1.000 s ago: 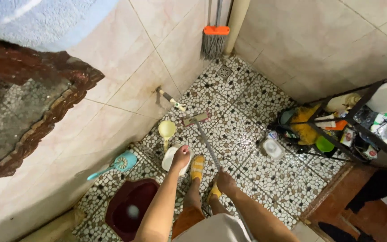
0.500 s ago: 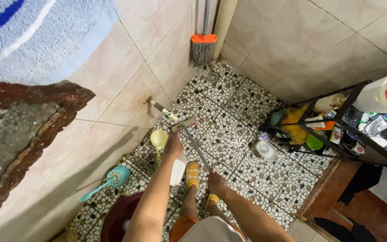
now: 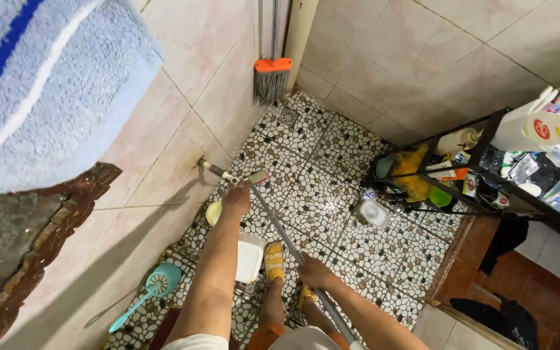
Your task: The person scrubs a pebble-tiled floor with a white sponge, then rinses the area using a handheld shower head. The person squats while scrubbing and stands while rinsing.
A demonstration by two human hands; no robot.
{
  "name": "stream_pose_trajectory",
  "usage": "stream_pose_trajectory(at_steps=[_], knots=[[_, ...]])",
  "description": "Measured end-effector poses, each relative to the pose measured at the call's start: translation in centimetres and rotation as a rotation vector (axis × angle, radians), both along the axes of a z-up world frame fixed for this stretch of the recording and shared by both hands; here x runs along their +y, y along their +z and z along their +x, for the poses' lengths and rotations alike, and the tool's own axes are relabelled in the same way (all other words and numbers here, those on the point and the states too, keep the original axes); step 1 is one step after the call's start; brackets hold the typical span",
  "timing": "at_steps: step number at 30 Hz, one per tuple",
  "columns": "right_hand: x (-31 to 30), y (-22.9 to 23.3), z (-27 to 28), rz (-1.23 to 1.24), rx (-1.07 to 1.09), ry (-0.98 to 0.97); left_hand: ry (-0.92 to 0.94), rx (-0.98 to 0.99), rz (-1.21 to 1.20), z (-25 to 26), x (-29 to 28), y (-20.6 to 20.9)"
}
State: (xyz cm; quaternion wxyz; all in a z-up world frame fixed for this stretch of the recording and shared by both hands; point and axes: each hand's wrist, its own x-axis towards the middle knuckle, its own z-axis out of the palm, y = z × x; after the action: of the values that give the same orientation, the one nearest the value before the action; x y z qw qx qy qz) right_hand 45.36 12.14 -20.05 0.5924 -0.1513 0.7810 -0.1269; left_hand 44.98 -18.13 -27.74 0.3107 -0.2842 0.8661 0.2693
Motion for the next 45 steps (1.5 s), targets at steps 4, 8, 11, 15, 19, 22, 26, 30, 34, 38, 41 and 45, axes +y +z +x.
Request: stream_pose_trajectory(at_steps=[4,8,11,15,19,22,26,30,34,38,41,45], knots=[[-0.9,7.9,-0.2,0.124,-0.122,-0.144,0.022,-0.018,-0.064,0.0,-0.2,1.2],[-1.2,7.8,0.6,0.171,-0.123,-0.094,0.052,-0.109,-0.008,-1.4,-0.3,4.5],[-2.8,9.7,0.4,0.243,-0.135,-0.205,-0.009,-0.259,-0.056,-1.3,-0.8,-1.7],[-4.1,10.4,0.2,0.244,-0.140,-0.144,0.000,-0.049,-0.064,-0.5,-1.0,-2.3],[-4.2,8.4,0.1,0.216,-0.098,-0.087,-0.148,-0.316,-0.094,-0.8,-1.9,-3.0],[-3.4,6.6,-0.1,0.211,-0.087,-0.110,-0.269,-0.387,-0.195,-0.2,-1.2,-3.7],[-4.3,11.8,-2.2,0.160,-0.109,-0.322,-0.473,-0.464,-0.271,-0.8,2.5,-3.2],[-3.4,10.4,-3.6,0.147,-0.054,-0.372,0.045,0.069,0.192,1.0,10.7,11.7],[-1.6,15.0,-4.3,0.156,-0.072,-0.211,0.250,0.122,0.604,2.6,16.7,7.9],[1.3,19.2,-3.3,0.138,-0.076,-0.135,0.411,0.053,0.763,1.1,20.0,9.4],[2.6,16.7,-2.8,0.146,0.007,0.000,0.329,0.061,0.739,0.6,21.4,5.9],[1.8,11.1,-3.8,0.073,0.074,0.052,0.771,0.129,1.082,0.1,20.5,7.4]])
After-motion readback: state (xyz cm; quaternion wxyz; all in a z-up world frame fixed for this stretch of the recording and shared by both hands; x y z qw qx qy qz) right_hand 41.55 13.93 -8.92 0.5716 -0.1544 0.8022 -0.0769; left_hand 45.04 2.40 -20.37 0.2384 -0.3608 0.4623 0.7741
